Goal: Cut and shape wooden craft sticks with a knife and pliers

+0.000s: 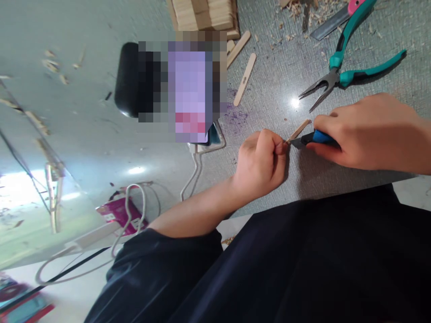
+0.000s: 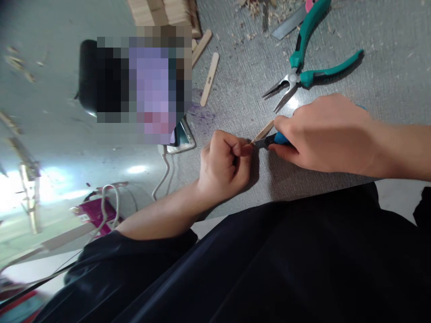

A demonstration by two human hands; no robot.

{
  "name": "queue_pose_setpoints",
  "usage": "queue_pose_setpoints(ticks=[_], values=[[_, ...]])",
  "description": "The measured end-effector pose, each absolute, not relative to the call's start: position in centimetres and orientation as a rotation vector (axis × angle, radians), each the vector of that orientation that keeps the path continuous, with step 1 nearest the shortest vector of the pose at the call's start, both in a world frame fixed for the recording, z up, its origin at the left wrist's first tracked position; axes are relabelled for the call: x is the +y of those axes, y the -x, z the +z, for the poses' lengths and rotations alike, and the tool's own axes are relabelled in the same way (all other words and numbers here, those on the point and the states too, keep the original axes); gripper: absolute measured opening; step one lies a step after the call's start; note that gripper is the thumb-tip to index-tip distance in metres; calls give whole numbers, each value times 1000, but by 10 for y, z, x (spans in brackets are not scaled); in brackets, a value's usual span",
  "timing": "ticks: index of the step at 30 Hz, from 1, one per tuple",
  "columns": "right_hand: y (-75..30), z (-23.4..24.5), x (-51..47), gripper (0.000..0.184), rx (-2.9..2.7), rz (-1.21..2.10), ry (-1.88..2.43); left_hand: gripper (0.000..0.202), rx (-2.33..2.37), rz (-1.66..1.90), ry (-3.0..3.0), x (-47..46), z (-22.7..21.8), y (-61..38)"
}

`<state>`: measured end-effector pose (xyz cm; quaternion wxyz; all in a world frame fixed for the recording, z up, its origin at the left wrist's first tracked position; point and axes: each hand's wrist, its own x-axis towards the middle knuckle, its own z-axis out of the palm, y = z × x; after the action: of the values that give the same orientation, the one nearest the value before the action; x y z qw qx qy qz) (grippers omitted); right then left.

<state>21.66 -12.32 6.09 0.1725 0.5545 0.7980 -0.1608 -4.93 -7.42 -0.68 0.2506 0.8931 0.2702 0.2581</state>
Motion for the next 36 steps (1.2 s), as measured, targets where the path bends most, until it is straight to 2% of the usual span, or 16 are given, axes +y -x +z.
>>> queue_pose_setpoints(ticks=[11, 36], values=[[-219, 62, -123, 58, 2253, -521, -1602, 23, 737, 712, -2435, -75, -7, 49], [-222, 59, -124, 65, 2276, -481, -1563, 23, 717, 700, -2422, -72, -6, 48]])
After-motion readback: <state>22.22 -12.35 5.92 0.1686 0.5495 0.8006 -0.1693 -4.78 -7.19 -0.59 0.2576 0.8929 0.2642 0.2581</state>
